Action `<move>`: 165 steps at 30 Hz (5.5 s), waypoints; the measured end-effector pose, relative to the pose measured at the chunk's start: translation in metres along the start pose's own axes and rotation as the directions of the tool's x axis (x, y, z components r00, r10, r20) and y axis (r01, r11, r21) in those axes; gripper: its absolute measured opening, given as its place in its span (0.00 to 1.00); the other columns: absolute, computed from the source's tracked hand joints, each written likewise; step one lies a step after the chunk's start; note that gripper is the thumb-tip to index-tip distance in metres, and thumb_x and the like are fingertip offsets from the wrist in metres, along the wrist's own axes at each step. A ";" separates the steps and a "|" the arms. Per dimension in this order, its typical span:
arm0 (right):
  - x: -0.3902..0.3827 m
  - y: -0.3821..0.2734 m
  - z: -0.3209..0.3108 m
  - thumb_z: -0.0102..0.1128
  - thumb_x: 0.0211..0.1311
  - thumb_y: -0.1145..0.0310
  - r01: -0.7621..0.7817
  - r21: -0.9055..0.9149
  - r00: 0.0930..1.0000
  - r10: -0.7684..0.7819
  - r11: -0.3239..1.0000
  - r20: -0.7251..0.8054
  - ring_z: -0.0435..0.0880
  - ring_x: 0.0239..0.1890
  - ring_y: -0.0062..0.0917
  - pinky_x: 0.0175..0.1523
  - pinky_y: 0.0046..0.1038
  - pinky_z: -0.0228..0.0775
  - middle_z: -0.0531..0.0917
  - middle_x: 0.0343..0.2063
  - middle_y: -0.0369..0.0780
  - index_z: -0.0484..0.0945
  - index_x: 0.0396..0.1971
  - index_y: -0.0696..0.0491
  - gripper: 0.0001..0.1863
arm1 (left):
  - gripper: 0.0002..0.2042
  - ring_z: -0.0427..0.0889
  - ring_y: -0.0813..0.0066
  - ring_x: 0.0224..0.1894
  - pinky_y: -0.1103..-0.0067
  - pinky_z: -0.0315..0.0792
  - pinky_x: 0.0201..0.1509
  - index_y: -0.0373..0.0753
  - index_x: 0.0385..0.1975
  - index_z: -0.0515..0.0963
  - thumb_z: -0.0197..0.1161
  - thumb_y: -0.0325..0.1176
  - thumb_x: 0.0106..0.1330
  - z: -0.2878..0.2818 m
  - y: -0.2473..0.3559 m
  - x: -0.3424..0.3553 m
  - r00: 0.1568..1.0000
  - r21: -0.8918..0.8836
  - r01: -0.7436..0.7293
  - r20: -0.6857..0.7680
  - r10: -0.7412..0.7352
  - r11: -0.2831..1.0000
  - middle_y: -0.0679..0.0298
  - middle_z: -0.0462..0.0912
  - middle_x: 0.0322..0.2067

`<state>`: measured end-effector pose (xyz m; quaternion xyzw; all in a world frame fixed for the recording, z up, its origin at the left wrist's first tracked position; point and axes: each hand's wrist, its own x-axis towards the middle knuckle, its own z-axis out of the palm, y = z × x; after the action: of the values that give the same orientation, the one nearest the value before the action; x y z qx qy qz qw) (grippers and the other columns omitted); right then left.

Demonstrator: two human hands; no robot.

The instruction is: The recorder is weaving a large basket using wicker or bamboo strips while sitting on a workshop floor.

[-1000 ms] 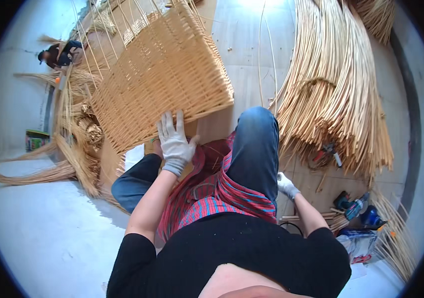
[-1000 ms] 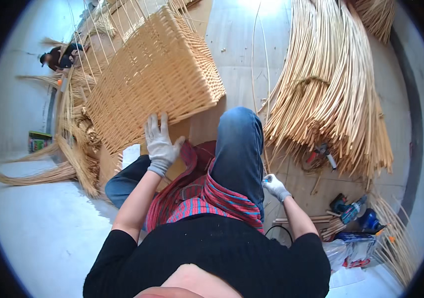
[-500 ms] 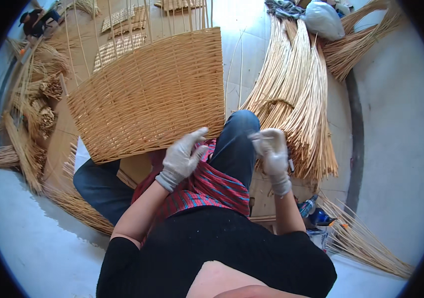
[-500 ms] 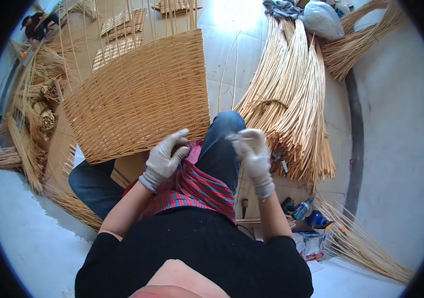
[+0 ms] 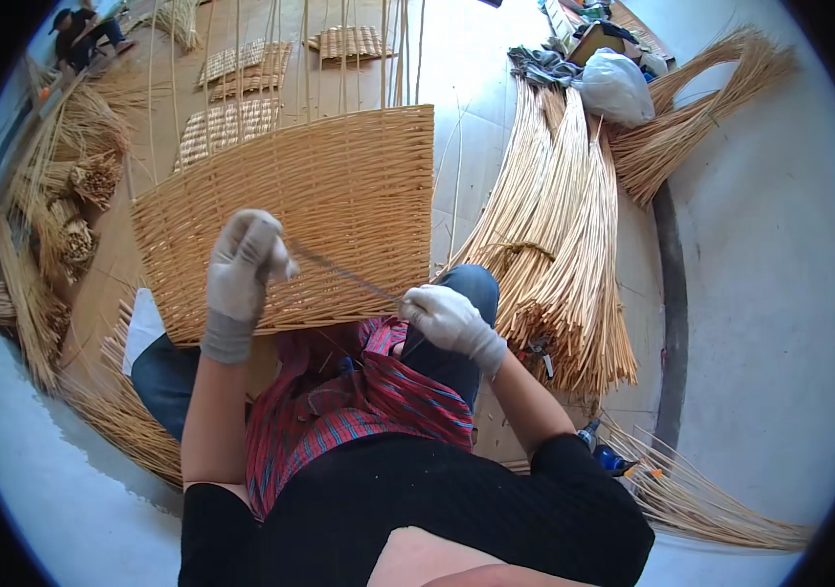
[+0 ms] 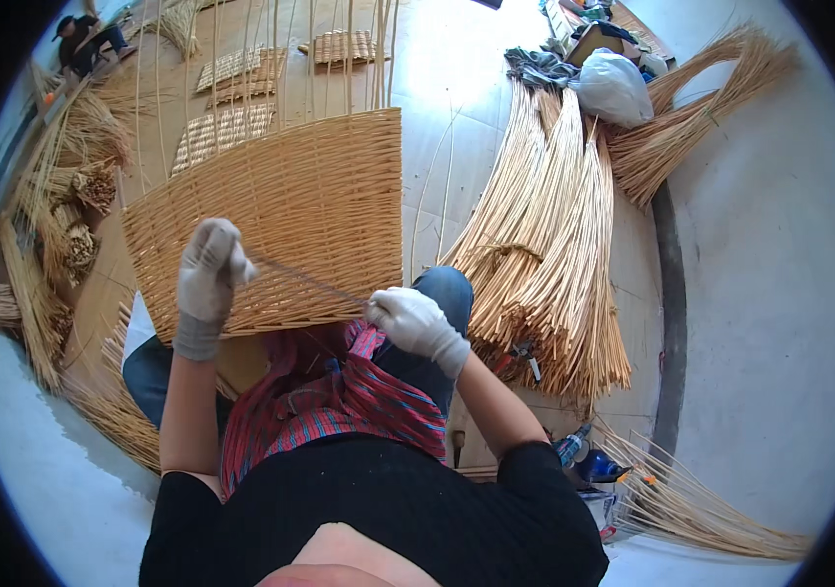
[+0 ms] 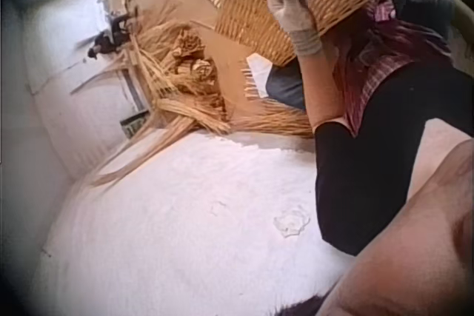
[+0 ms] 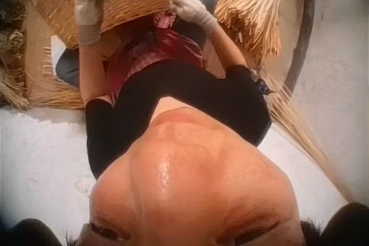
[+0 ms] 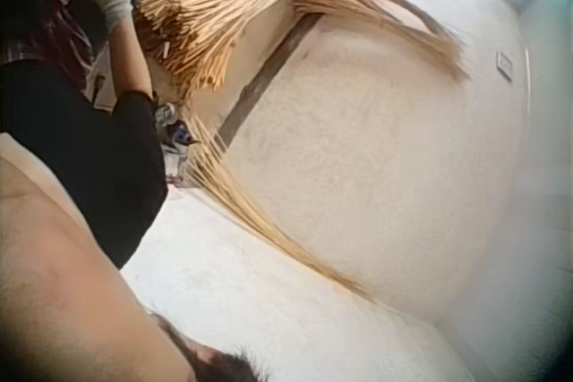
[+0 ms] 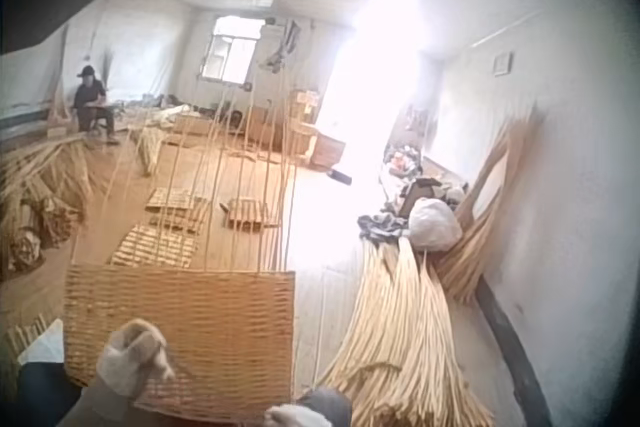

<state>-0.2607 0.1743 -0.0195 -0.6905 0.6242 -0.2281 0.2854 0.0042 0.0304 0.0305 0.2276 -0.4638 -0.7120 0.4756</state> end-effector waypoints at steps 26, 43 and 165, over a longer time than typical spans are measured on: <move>0.024 0.092 0.069 0.45 0.71 0.45 -0.607 0.256 0.783 0.622 0.753 0.026 0.85 0.41 0.43 0.51 0.38 0.74 0.86 0.33 0.48 0.84 0.40 0.54 0.27 | 0.43 0.45 0.52 0.78 0.57 0.40 0.78 0.60 0.75 0.54 0.69 0.51 0.59 -0.053 -0.092 0.062 0.997 0.914 -0.069 0.049 -0.061 -0.400 0.50 0.46 0.76; 0.013 0.071 0.065 0.48 0.68 0.65 -0.309 -0.031 0.948 0.306 0.951 -0.083 0.84 0.34 0.44 0.42 0.40 0.76 0.84 0.31 0.50 0.80 0.32 0.57 0.14 | 0.42 0.49 0.50 0.76 0.54 0.42 0.78 0.60 0.73 0.58 0.70 0.52 0.57 -0.057 -0.098 0.049 0.997 0.947 -0.074 0.079 0.004 -0.312 0.49 0.52 0.74; 0.155 -0.099 0.065 0.33 0.76 0.45 -0.442 -0.606 0.772 -0.064 0.662 -0.633 0.78 0.50 0.59 0.52 0.51 0.72 0.80 0.52 0.57 0.71 0.58 0.58 0.32 | 0.18 0.83 0.63 0.50 0.72 0.75 0.55 0.38 0.58 0.74 0.59 0.30 0.69 -0.385 -0.246 -0.457 -0.134 -0.160 0.312 -0.983 -0.123 0.936 0.56 0.83 0.52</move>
<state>-0.1270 0.0331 -0.0064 -0.5607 0.7909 -0.1364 -0.2038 0.3868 0.2942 -0.4186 0.7797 0.0377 -0.3483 0.5190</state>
